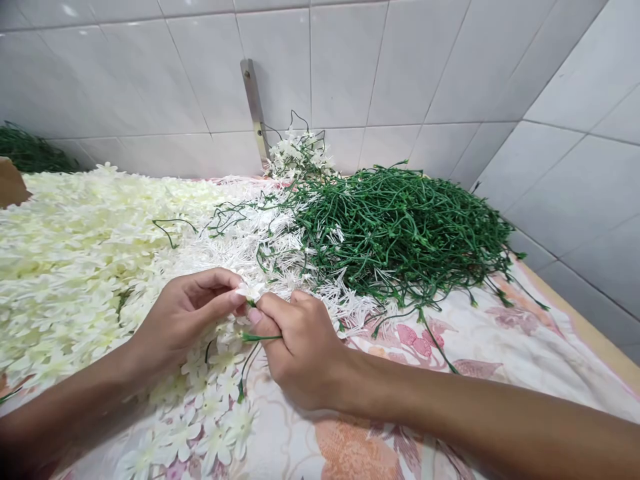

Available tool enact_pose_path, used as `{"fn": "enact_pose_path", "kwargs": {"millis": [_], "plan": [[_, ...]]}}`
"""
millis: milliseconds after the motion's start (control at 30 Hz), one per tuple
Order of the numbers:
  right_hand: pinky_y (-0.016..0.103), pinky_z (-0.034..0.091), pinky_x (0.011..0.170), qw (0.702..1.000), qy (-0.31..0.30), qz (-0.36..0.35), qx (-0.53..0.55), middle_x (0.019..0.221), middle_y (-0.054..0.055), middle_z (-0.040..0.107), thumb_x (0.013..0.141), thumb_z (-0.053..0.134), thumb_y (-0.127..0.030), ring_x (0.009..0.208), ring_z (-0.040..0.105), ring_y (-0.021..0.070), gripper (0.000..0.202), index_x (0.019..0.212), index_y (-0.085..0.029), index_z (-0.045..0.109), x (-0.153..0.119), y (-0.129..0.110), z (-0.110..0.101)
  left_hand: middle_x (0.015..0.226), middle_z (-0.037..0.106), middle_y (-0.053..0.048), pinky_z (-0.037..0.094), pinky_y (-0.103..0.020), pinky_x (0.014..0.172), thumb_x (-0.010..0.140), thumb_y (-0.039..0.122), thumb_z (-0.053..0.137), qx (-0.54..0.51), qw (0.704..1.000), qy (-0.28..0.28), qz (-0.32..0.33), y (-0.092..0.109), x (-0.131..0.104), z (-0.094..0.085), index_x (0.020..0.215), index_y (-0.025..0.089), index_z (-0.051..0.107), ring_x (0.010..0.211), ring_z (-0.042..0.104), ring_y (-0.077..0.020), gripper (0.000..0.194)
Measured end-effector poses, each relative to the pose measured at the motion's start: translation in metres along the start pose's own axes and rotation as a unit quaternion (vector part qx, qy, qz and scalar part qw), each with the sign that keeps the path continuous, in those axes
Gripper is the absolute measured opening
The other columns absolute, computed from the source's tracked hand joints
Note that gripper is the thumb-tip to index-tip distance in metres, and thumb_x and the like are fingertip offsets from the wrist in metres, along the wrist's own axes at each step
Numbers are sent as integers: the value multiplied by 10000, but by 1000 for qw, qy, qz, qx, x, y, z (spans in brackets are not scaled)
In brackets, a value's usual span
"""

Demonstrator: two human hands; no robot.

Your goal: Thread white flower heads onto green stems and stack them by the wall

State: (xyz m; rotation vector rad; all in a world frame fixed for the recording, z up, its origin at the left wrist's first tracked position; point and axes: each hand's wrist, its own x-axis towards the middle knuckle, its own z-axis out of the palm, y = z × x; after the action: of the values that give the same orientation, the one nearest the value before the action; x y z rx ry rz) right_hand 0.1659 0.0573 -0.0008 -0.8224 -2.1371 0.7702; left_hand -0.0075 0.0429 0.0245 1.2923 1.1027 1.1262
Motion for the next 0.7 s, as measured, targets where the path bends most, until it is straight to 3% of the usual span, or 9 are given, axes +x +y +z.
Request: {"fn": "enact_pose_path", "kwargs": {"millis": [233, 700], "plan": [[299, 244, 587, 1000, 0, 0, 12, 577, -34, 376, 929, 358, -219, 559, 344, 147, 292, 642, -218, 307, 0, 0, -1, 722, 628, 23, 489, -162, 611, 837, 258, 656, 72, 997, 2, 36, -1, -1, 3, 813, 173, 630, 680, 623, -95, 92], [299, 296, 581, 1000, 4, -14, -15, 604, -20, 422, 923, 358, -195, 590, 393, 149, 256, 668, -218, 355, 0, 1, 0, 687, 583, 20, 466, -169, 568, 829, 212, 620, 98, 993, 27, 60, -2, -2, 9, 792, 156, 603, 616, 562, -91, 69]]}}
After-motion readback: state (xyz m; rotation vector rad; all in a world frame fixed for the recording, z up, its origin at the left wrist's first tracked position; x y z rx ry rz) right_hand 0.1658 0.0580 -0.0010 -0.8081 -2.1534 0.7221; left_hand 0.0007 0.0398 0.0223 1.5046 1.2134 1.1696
